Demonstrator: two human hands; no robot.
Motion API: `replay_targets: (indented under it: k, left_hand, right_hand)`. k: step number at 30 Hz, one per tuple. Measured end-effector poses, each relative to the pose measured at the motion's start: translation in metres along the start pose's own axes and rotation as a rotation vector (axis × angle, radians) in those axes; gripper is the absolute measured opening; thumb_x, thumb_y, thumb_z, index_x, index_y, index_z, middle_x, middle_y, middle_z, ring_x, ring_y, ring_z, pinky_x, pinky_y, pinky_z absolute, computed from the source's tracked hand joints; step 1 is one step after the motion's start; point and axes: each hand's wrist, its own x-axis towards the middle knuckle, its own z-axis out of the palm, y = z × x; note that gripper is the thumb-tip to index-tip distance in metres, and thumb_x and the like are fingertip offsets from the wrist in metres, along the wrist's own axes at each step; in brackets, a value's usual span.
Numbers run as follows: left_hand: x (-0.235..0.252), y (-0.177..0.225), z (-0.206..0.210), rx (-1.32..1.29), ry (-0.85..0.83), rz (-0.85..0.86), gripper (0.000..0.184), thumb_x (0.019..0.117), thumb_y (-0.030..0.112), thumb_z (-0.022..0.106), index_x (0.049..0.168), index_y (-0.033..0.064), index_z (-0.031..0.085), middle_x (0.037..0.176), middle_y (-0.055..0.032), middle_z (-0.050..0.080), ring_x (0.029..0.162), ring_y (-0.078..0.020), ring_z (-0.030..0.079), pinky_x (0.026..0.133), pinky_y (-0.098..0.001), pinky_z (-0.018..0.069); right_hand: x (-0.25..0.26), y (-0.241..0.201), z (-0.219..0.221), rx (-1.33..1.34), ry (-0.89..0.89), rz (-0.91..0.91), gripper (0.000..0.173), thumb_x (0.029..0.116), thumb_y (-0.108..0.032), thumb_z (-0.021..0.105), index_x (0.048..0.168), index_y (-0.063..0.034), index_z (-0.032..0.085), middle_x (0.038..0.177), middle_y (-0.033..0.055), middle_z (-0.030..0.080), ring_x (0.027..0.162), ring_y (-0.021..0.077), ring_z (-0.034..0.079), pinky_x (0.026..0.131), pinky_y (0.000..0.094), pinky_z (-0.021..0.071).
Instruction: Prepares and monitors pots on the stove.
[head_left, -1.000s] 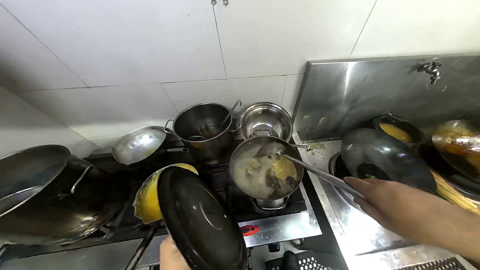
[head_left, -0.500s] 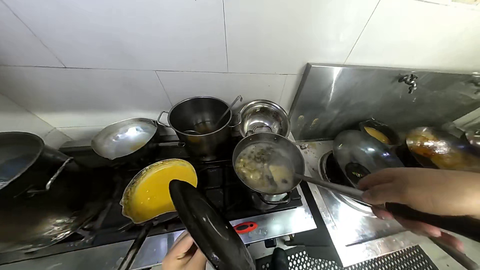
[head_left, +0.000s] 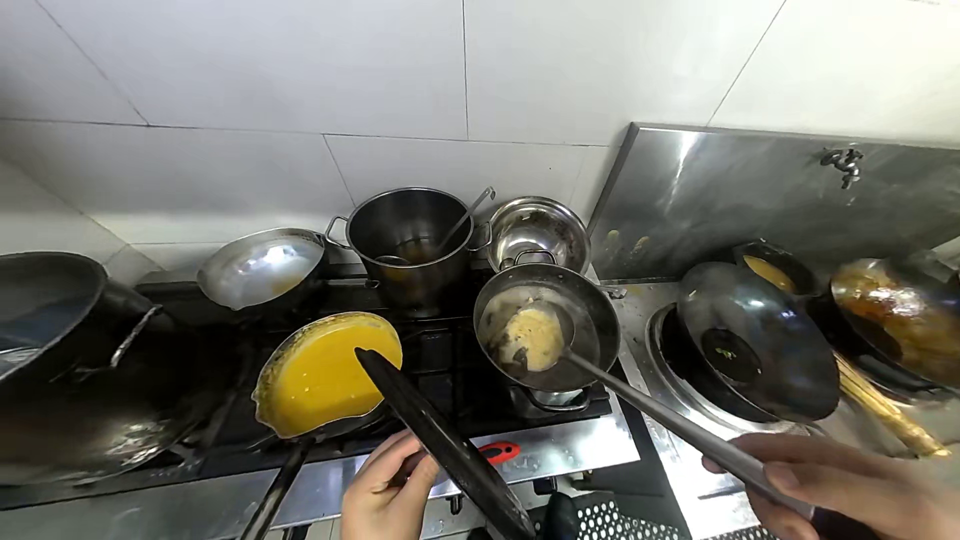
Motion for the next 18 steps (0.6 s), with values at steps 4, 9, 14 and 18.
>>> replay_targets:
  k: [4, 9, 14, 18]
  left_hand:
    - [0.002, -0.002, 0.005, 0.008, -0.007, 0.012, 0.008, 0.0865, 0.018, 0.08, 0.094, 0.0177, 0.08, 0.1, 0.0071, 0.075, 0.086, -0.0021, 0.07, 0.076, -0.0202, 0.0605]
    - [0.003, -0.002, 0.011, 0.012, -0.013, 0.02, 0.009, 0.0877, 0.022, 0.079, 0.096, 0.0194, 0.08, 0.1, 0.0075, 0.075, 0.086, -0.0023, 0.069, 0.076, -0.0196, 0.06]
    - [0.004, -0.002, 0.013, 0.023, -0.003, 0.034, 0.007, 0.0894, 0.025, 0.077, 0.094, 0.0211, 0.079, 0.099, 0.0095, 0.075, 0.084, -0.0004, 0.069, 0.075, -0.0179, 0.0593]
    - [0.005, -0.004, 0.014, 0.025, -0.006, 0.031, 0.009, 0.0892, 0.027, 0.078, 0.095, 0.0207, 0.08, 0.098, 0.0078, 0.075, 0.083, -0.002, 0.069, 0.074, -0.0189, 0.0597]
  right_hand:
    - [-0.001, 0.003, 0.0, -0.097, 0.043, -0.092, 0.035, 0.1033, -0.022, 0.047, 0.135, -0.0104, 0.055, 0.085, 0.0018, 0.061, 0.046, 0.0098, 0.051, 0.036, 0.0258, 0.0451]
    - [-0.005, 0.004, -0.007, -0.196, 0.123, -0.163, 0.039, 0.1015, -0.022, 0.055, 0.138, -0.0078, 0.053, 0.085, 0.003, 0.062, 0.049, 0.0131, 0.056, 0.038, 0.03, 0.05]
    - [-0.009, 0.002, -0.016, -0.202, 0.131, -0.239, 0.039, 0.1018, -0.023, 0.057, 0.138, -0.0089, 0.054, 0.087, 0.0015, 0.063, 0.05, 0.0116, 0.056, 0.04, 0.0289, 0.0506]
    - [-0.012, -0.001, -0.02, -0.213, 0.153, -0.268, 0.039, 0.1014, -0.02, 0.056, 0.138, -0.0097, 0.054, 0.087, 0.0007, 0.063, 0.05, 0.0111, 0.057, 0.04, 0.0284, 0.0506]
